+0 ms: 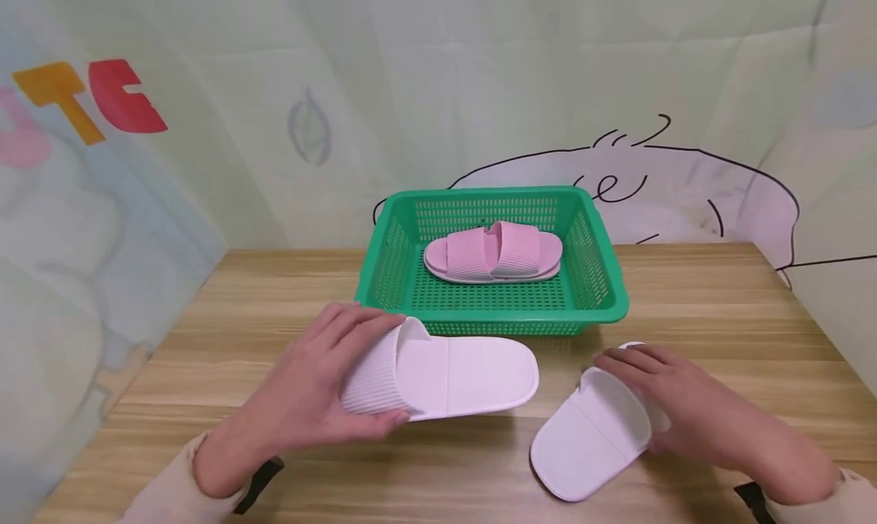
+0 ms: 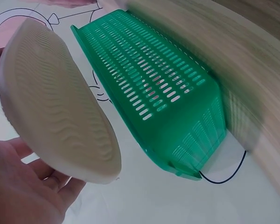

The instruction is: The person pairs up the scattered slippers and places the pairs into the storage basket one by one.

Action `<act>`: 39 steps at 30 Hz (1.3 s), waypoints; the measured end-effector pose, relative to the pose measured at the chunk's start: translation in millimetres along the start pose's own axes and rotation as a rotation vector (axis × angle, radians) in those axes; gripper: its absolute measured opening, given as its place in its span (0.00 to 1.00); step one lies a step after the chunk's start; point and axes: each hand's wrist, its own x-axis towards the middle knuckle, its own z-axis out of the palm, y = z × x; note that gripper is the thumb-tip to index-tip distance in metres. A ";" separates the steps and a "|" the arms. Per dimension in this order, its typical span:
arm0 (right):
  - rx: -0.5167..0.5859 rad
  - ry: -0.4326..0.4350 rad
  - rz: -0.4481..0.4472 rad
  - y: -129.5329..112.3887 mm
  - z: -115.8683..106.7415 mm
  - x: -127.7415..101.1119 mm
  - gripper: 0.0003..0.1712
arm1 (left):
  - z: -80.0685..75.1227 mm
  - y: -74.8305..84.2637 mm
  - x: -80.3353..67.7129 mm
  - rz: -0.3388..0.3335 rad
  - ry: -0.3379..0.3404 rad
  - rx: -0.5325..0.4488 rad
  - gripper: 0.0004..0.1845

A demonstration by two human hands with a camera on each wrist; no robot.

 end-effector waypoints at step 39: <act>-0.015 0.134 0.014 -15.1 -21.4 -5.8 0.59 | -5.3 -5.9 -0.7 0.011 0.037 -0.009 0.46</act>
